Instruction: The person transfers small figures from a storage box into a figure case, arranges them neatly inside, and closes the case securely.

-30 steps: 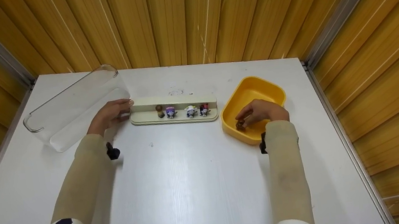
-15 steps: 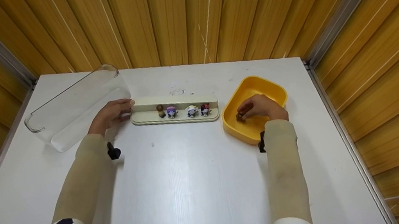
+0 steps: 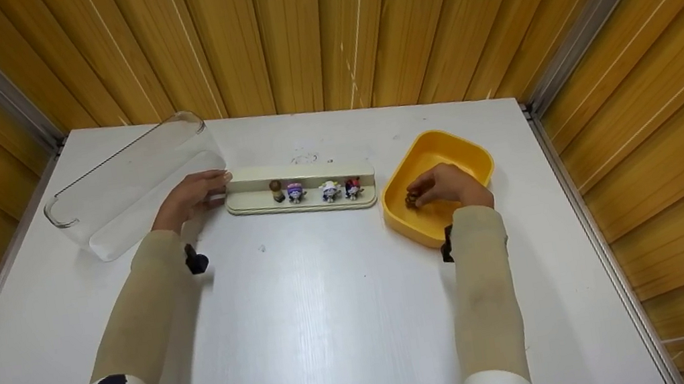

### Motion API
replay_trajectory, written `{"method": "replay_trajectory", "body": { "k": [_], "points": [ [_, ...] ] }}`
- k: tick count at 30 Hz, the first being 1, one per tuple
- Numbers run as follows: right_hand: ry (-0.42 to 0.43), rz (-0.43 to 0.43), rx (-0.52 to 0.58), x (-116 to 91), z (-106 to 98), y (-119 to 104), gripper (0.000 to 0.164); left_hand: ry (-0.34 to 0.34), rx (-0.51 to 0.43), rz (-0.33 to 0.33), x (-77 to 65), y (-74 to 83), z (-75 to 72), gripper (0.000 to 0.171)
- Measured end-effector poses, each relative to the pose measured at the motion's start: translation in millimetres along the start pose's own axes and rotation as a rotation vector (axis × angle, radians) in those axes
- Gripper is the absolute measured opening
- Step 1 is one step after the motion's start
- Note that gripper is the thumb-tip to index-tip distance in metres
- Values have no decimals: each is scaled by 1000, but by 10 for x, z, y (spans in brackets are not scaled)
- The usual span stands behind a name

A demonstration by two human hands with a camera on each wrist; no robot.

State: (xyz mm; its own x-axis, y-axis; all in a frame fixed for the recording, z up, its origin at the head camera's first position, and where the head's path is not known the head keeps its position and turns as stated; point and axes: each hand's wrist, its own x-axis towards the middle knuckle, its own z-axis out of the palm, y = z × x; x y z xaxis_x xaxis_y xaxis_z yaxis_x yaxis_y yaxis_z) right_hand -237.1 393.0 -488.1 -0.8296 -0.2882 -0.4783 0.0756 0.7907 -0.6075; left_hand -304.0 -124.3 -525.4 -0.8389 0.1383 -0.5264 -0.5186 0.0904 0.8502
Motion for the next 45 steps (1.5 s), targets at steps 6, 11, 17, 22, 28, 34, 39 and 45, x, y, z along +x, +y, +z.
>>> {"method": "replay_trajectory", "body": {
  "k": [6, 11, 17, 22, 28, 34, 39, 45],
  "points": [
    [29, -12, -57, -19, -67, -43, 37, -29, 39, 11, 38, 32, 14, 47],
    [43, -1, -37, -71, -154, -102, 36, -18, 8, -2, 46, 46, 19, 46],
    [50, -1, -37, -132, -205, -128, 37, -26, 13, 5, 34, 29, 19, 48],
    [64, 7, -37, -159, -230, -130, 39, 6, 30, -25, 23, 24, 18, 49],
    [74, -13, -86, -181, -267, -153, 39, 42, 12, -46, 0, 28, 13, 51],
    [91, -52, -69, -210, -296, -195, 43, 10, 29, 8, 9, 20, 3, 51],
    [93, -47, -60, -251, -280, -153, 40, 21, 33, -7, 12, 13, 10, 52],
    [115, -46, -58, -277, -241, -96, 41, 5, 44, -22, 14, 9, 5, 48]
  ]
}}
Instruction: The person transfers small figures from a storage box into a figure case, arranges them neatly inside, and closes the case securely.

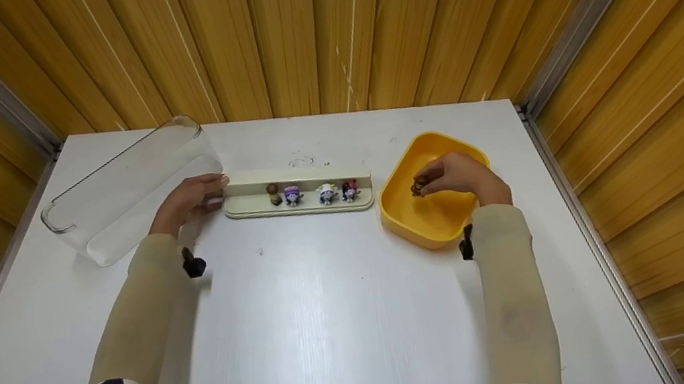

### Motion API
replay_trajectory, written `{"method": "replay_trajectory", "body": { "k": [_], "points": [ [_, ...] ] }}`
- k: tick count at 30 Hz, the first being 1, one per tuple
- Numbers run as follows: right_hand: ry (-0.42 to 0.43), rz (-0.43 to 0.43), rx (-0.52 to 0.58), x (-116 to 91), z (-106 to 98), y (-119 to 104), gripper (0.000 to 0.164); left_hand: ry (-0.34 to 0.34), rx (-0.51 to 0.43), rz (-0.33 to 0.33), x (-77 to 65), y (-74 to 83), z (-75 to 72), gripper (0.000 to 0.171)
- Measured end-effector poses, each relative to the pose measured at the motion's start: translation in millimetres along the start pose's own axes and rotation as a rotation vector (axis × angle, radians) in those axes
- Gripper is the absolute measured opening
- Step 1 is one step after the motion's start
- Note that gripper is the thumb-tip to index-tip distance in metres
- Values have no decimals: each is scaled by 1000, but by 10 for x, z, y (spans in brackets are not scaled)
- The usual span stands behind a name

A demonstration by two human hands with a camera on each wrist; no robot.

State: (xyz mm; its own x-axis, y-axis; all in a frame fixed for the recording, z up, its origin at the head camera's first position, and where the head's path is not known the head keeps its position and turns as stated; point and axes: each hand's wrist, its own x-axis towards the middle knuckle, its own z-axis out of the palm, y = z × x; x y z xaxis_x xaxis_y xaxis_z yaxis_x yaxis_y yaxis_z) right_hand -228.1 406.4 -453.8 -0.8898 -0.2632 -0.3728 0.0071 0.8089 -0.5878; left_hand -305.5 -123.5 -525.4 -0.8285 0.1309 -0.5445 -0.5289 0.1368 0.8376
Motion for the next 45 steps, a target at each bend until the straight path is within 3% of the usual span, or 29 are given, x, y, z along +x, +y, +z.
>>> {"method": "replay_trajectory", "body": {
  "k": [11, 14, 21, 27, 34, 45],
  "points": [
    [0, 9, 22, -75, 27, -23, 43, -38, 56, 8, 22, 28, 32, 49],
    [1, -14, 3, -63, 37, -47, 43, -34, 50, -7, 34, 14, 29, 48],
    [26, -65, -39, -30, 11, -114, 37, -31, -18, 40, 19, 47, 53, 50],
    [6, -66, -49, -24, -1, -224, 39, -23, -19, 12, -16, 45, 28, 50],
    [-19, -140, -101, 14, 3, -364, 38, -8, -48, 22, -25, 28, -2, 53],
    [-50, -178, -96, 102, 103, -591, 39, -6, -47, 23, -22, 9, -15, 52]
  ]
}}
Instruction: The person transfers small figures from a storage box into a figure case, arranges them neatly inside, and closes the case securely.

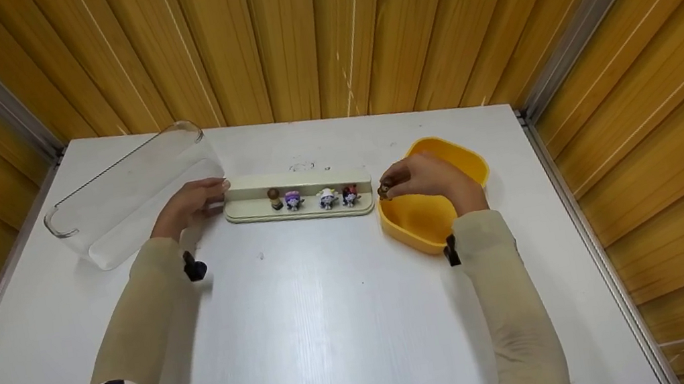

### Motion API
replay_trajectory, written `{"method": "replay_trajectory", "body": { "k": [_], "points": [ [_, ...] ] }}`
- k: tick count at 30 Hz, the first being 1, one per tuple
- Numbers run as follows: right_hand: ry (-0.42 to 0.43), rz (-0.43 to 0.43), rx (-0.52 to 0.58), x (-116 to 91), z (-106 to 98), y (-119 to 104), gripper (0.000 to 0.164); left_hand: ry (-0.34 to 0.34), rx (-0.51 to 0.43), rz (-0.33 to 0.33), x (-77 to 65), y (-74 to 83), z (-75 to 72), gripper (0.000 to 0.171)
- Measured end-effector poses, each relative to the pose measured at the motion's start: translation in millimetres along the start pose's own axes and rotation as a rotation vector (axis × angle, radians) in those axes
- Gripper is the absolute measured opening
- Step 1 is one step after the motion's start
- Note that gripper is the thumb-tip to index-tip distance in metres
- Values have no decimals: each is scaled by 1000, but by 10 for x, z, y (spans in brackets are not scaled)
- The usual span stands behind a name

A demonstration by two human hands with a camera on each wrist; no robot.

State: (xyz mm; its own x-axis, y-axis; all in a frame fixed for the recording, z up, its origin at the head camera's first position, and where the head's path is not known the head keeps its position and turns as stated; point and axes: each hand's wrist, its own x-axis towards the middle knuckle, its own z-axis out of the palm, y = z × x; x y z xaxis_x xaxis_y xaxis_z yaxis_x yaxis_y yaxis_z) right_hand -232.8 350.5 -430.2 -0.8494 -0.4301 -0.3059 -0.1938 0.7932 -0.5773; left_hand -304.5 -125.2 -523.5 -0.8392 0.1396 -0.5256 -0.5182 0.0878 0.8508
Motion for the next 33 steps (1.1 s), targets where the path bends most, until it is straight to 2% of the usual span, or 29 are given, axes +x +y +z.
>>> {"method": "replay_trajectory", "body": {
  "k": [7, 13, 17, 23, 28, 33],
  "points": [
    [-7, -79, -37, 113, 78, -203, 35, -20, 61, 29, 25, 18, 20, 49],
    [-4, -158, -51, 254, 182, -375, 32, -20, 57, 32, 19, -8, 10, 49],
    [-22, -203, -51, 369, 309, -506, 34, -6, 50, 11, 1, -56, -35, 50],
    [-14, -231, -61, 492, 427, -673, 35, -22, 71, 14, 23, -48, -53, 52],
    [-15, -252, -58, 588, 526, -742, 37, -9, 91, -12, 32, -28, -51, 51],
    [44, -285, -78, 664, 638, -789, 35, -33, 69, 9, 43, -23, -35, 52]
  ]
}}
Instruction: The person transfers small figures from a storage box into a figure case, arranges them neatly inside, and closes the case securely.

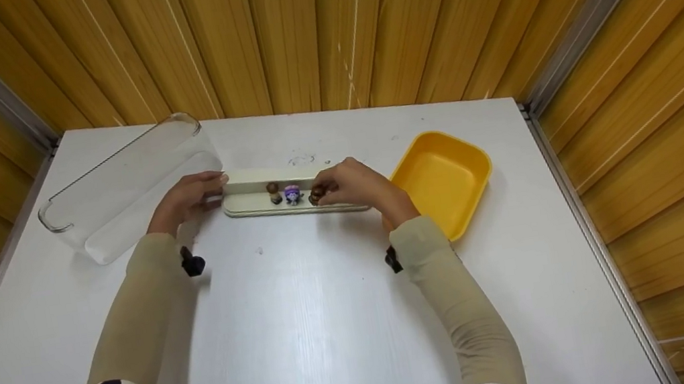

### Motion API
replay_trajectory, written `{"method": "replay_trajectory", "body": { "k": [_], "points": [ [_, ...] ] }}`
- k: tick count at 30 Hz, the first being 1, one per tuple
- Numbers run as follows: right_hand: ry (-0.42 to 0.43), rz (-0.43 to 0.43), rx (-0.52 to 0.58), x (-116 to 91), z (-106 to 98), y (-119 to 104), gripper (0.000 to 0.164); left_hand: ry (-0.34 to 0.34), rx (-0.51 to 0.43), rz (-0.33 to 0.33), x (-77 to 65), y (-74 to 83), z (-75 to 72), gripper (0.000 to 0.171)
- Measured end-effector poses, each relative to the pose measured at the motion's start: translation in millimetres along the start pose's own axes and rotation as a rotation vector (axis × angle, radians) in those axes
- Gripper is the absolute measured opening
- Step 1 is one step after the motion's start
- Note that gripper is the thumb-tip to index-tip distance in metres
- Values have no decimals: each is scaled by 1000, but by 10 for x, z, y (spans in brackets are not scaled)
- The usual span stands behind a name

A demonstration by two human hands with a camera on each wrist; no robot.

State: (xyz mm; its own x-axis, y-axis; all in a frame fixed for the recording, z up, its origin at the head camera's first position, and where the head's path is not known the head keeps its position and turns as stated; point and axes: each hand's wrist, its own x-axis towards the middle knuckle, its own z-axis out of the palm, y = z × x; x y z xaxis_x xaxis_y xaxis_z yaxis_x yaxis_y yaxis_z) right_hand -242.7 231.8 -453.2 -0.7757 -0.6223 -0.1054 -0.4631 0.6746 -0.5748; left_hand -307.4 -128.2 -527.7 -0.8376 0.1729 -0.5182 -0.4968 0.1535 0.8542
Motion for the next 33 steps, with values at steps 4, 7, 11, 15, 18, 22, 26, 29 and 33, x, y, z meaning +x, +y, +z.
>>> {"method": "replay_trajectory", "body": {
  "k": [4, 7, 11, 15, 18, 22, 26, 29, 33],
  "points": [
    [38, 11, -21, 61, 91, -39, 35, -9, -8, 20, 11, 8, 19, 52],
    [55, 38, -5, 119, 169, -67, 34, -9, 7, 14, 4, 15, 19, 52],
    [91, 66, 48, 193, 281, -107, 34, 5, 29, 6, 6, 12, 13, 51],
    [133, 67, 102, 272, 399, -148, 33, 17, 14, -4, 8, -20, 7, 52],
    [171, 52, 125, 341, 430, -183, 33, 8, 15, 8, 25, 17, 14, 54],
    [227, 46, 160, 421, 556, -241, 36, 5, 35, 22, 2, 10, -2, 54],
    [286, 49, 180, 498, 694, -286, 37, 11, 35, 36, -37, -9, -24, 53],
    [308, 42, 171, 538, 758, -325, 34, 8, 20, 44, -35, -26, -10, 54],
    [308, 19, 125, 586, 783, -393, 32, 3, 26, 35, -10, 3, 23, 54]
  ]
}}
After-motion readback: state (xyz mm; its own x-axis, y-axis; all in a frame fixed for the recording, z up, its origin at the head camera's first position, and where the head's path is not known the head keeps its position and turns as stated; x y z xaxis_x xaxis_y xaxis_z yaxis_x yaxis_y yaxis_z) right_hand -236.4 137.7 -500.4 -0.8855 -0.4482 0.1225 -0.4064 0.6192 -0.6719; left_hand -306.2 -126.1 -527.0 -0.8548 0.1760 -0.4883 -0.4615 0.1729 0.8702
